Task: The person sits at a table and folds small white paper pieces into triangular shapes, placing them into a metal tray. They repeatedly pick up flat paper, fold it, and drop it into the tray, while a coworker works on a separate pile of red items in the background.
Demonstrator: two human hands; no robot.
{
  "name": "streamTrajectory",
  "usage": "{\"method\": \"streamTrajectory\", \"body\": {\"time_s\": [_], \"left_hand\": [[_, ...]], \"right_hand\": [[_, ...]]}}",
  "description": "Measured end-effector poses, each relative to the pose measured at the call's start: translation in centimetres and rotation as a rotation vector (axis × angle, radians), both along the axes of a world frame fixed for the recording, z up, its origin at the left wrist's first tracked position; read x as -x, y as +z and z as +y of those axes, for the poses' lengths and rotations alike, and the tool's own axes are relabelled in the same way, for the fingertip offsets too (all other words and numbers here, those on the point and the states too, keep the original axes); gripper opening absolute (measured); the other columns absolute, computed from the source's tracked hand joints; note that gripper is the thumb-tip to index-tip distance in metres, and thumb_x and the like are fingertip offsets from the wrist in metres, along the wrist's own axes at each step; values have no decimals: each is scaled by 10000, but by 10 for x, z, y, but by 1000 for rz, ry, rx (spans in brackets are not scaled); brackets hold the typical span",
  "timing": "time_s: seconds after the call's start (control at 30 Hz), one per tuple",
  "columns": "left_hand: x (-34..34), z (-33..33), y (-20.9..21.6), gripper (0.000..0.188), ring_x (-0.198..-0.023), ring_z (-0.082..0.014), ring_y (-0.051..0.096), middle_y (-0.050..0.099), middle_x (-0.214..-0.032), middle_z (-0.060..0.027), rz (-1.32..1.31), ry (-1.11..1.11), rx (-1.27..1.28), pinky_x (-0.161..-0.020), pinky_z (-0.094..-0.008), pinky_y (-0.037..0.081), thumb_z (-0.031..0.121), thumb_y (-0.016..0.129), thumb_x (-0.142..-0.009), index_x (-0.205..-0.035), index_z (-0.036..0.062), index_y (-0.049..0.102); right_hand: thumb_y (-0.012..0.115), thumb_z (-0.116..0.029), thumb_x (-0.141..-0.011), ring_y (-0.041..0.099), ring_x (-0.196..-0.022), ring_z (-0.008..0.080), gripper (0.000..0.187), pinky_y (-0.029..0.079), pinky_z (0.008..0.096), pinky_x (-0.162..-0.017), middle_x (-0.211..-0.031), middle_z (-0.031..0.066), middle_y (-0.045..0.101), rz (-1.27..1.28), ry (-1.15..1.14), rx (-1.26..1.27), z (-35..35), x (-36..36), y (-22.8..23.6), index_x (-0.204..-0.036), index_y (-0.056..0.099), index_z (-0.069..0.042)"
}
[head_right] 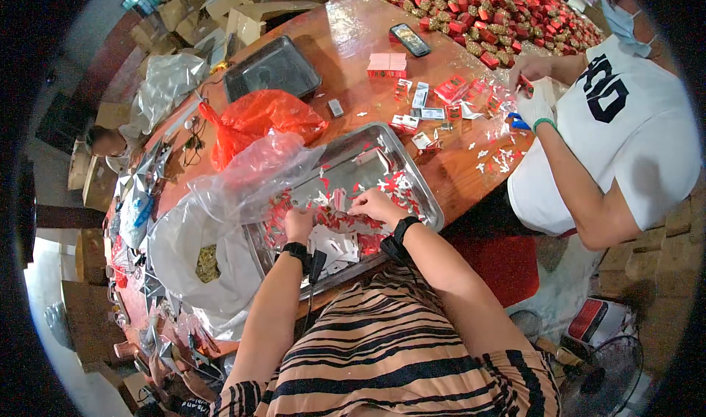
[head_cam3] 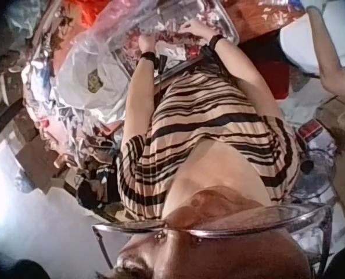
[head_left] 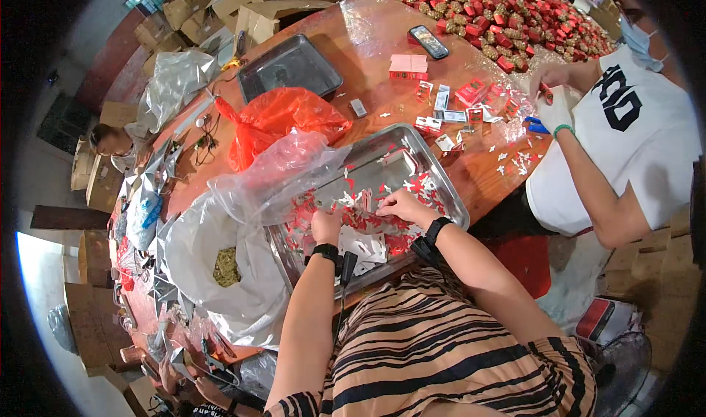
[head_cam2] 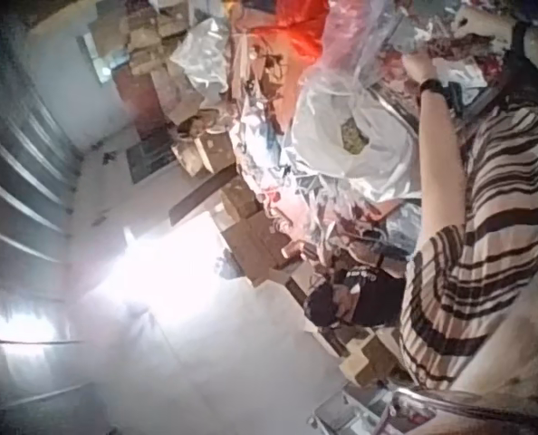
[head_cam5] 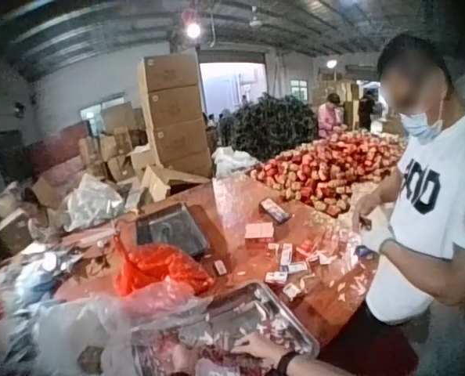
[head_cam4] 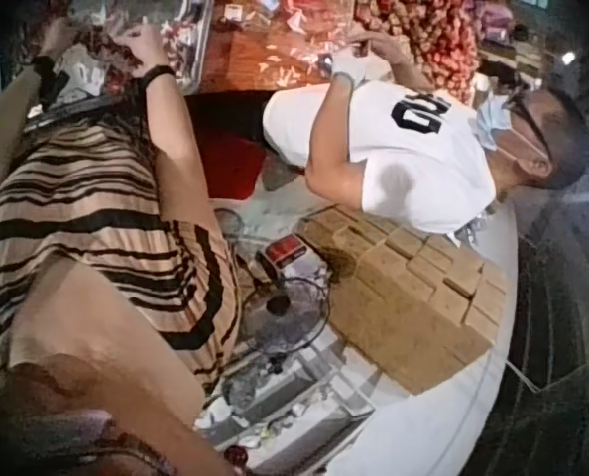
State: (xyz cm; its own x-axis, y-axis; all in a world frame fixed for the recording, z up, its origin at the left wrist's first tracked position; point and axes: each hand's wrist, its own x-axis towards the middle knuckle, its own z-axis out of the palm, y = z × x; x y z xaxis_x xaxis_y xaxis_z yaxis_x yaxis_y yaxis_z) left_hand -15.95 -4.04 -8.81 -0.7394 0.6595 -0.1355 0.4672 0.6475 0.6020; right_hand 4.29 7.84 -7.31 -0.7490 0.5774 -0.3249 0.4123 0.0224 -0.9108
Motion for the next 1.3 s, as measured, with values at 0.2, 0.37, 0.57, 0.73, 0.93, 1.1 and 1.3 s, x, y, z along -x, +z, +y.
{"method": "streamTrajectory", "body": {"time_s": [0.2, 0.37, 0.57, 0.73, 0.93, 1.1, 1.3], "left_hand": [[-26, 9, 13, 362, -634, -339, 621, 607, -636, -205, 24, -153, -82, -594, -416, 477, 358, 640, -735, -724, -3, 666], [-36, 27, -41, 278, -563, -228, 621, 621, -643, -157, -423, -254, -148, -503, -337, 473, 241, 637, -752, -815, -29, 652], [-37, 28, -61, 214, -524, -191, 601, 612, -623, -119, -447, -312, -167, -463, -301, 477, 169, 628, -742, -844, -18, 644], [-41, 25, -37, 241, -608, -221, 636, 625, -633, -130, -340, -334, -114, -576, -335, 497, 174, 656, -684, -849, -1, 649], [-41, 19, -29, 235, -658, -240, 640, 638, -678, -135, -294, -312, -140, -607, -341, 492, 113, 675, -650, -849, -8, 650], [-38, 19, -54, 250, -672, -252, 639, 644, -711, -146, -203, -291, -173, -611, -341, 491, 99, 693, -630, -847, -16, 647], [-42, 19, -38, 266, -687, -258, 639, 650, -737, -148, -255, -266, -172, -625, -343, 491, 104, 705, -622, -851, -20, 647]], "right_hand": [[649, -178, -750, 610, -732, 265, 199, 465, 353, -659, -824, 119, 643, -57, 50, -486, -19, 3, 8, -855, 653, -9], [653, -255, -728, 576, -874, 306, 331, 466, 402, -726, -958, 119, 574, -150, 41, -788, -42, 4, 0, -977, 593, -45], [669, -318, -748, 573, -883, 316, 482, 468, 391, -773, -968, 165, 557, -40, -314, -590, -55, 2, 18, -1146, 508, -99], [635, -219, -761, 512, -987, 333, 488, 458, 393, -792, -1074, 176, 496, -249, -239, -800, -51, 7, 16, -1209, 470, -117], [606, -106, -732, 511, -974, 329, 497, 453, 402, -789, -1063, 161, 505, -241, -165, -893, -44, 12, 5, -1211, 473, -110], [569, -70, -739, 516, -912, 328, 443, 435, 416, -770, -1000, 164, 538, -189, -108, -1135, -57, 12, 21, -1175, 490, -49], [559, -69, -746, 528, -896, 306, 374, 437, 401, -760, -996, 132, 537, -171, -105, -1187, -56, 7, 15, -1117, 513, -54]]}}
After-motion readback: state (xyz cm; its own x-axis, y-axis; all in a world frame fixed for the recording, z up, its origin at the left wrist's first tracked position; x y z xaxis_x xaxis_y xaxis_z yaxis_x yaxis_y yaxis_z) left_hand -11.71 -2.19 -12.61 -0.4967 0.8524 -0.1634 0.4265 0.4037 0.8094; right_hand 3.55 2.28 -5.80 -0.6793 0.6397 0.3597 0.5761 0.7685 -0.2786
